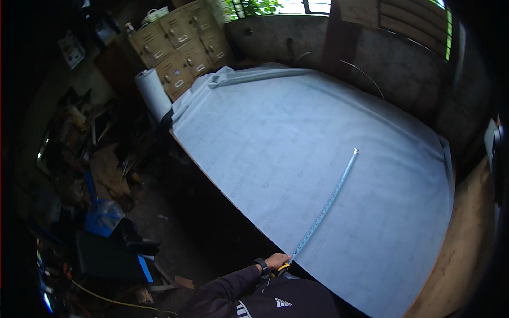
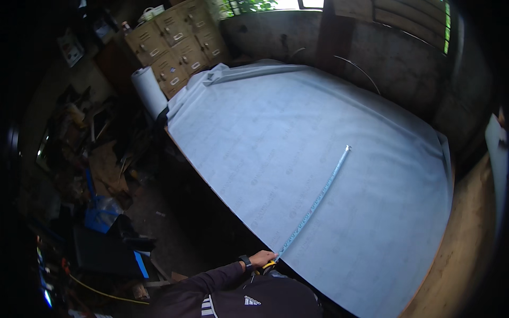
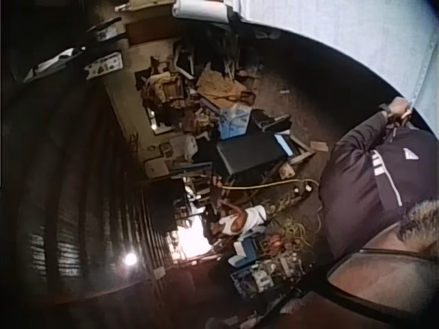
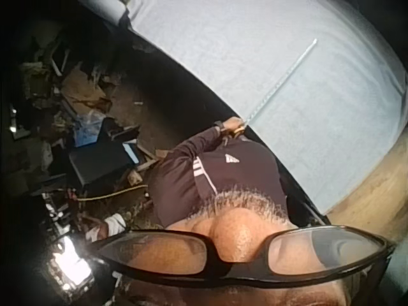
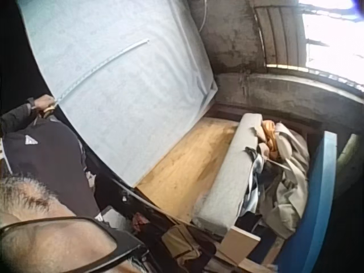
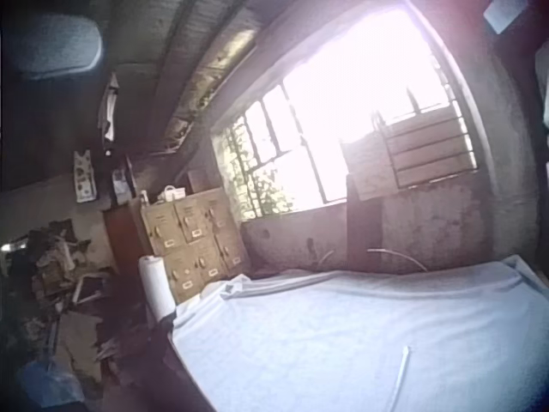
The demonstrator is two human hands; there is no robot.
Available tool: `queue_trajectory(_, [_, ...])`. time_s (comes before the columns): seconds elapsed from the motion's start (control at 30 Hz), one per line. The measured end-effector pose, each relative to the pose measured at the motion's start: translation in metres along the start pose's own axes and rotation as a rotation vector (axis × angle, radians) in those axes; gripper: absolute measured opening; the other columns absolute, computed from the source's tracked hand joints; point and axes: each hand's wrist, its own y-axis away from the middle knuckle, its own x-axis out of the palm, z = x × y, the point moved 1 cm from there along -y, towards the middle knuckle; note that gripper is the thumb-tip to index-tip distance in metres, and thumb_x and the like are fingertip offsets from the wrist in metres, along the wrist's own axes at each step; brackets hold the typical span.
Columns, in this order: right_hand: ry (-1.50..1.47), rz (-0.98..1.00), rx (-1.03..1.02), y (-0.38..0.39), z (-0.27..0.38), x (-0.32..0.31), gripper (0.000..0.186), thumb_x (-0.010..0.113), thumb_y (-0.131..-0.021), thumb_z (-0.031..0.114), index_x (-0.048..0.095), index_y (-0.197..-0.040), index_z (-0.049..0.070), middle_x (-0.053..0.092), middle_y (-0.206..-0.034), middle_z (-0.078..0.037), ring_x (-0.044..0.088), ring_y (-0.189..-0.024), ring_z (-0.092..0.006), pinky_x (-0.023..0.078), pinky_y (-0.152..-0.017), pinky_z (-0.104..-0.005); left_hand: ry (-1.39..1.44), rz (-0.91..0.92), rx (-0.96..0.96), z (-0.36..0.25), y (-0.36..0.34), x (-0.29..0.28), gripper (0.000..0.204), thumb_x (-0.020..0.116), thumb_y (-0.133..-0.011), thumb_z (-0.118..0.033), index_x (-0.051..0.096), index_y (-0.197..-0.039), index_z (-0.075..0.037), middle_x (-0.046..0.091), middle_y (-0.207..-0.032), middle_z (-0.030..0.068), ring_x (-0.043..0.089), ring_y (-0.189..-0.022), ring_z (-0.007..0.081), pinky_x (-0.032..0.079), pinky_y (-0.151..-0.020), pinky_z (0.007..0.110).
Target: The person measures a sheet of fabric using a tape measure and marks points with a pencil. They align a long metal ruler to draw lines across the fabric with the pencil, then cut along the marked lines using scissors.
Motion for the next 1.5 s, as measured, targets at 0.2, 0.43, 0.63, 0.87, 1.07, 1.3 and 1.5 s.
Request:
queue_trajectory(0.2, [-0.141,-0.739,0.237,0.089,0.001,-0.012,0.043,0.071,-0.092,0.022,0.057,-0.122,-0.006,0.062,-0.121,-0.019,0.057,-0.116,-0.0300,0.044,-0.101,-0.0380,-0.242,0.016,0.151,-0.032,-0.021,-0.026,0.037,0.050,-0.103,-0.034,0.066,-0.103,-0.001,0.066,-0.091,0.0118,0.060,-0.086,0.0226,0.049,-0.078,0.037])
queue_trajectory(0.43, [-0.135,-1.062,0.633,0.084,0.013,-0.060,0.074,0.081,-0.081,0.042,0.045,-0.135,0.005,0.058,-0.129,-0.018,0.061,-0.110,-0.0301,0.049,-0.095,-0.0408,-0.366,0.202,0.078,-0.080,-0.049,-0.051,0.046,0.046,-0.104,-0.042,0.064,-0.093,-0.001,0.063,-0.075,0.0045,0.058,-0.062,0.0133,0.046,-0.057,0.029])
queue_trajectory(0.63, [-0.163,-1.062,0.417,0.021,0.015,-0.106,0.071,0.081,-0.081,0.040,0.051,-0.131,0.001,0.062,-0.125,-0.019,0.062,-0.103,-0.0244,0.051,-0.091,-0.0368,-0.617,0.216,0.202,-0.119,-0.061,-0.034,0.049,0.049,-0.102,-0.044,0.063,-0.082,-0.001,0.059,-0.068,0.0005,0.054,-0.058,0.0111,0.042,-0.054,0.029])
queue_trajectory(0.87, [-0.288,-0.997,0.292,-0.070,-0.024,-0.169,0.038,0.081,-0.082,0.029,0.061,-0.102,0.004,0.065,-0.090,-0.005,0.060,-0.085,-0.0161,0.048,-0.079,-0.0324,-1.026,-0.040,0.638,-0.163,-0.093,0.013,0.043,0.052,-0.101,-0.037,0.069,-0.082,-0.002,0.066,-0.075,0.0139,0.061,-0.068,0.0277,0.046,-0.063,0.042])
queue_trajectory(1.07, [-0.415,-1.079,0.202,-0.043,-0.005,-0.136,0.028,0.078,-0.083,0.021,0.064,-0.100,0.003,0.063,-0.086,-0.003,0.061,-0.083,-0.0153,0.048,-0.078,-0.0324,-1.331,-0.258,1.102,-0.162,-0.108,0.030,0.026,0.065,-0.091,-0.033,0.064,-0.097,-0.008,0.062,-0.096,0.0118,0.059,-0.092,0.0331,0.044,-0.080,0.047])
queue_trajectory(1.3, [-0.214,-1.027,0.140,0.021,0.103,-0.054,0.029,0.076,-0.089,0.024,0.055,-0.085,0.004,0.057,-0.080,-0.003,0.058,-0.076,-0.0152,0.049,-0.074,-0.0328,-0.870,-0.381,1.182,-0.140,-0.073,-0.003,0.058,0.067,-0.089,-0.035,0.050,-0.136,-0.004,0.056,-0.130,0.0193,0.046,-0.128,0.0399,0.031,-0.108,0.052])
queue_trajectory(1.5, [0.218,-0.724,-0.347,0.059,0.335,0.073,0.035,0.081,-0.083,0.025,0.054,-0.079,0.003,0.055,-0.067,-0.011,0.057,-0.062,-0.0264,0.046,-0.061,-0.0388,-0.503,0.051,1.134,-0.082,0.035,-0.089,0.041,0.070,-0.089,-0.021,0.058,-0.125,-0.005,0.062,-0.122,0.0178,0.058,-0.114,0.0371,0.045,-0.098,0.044])
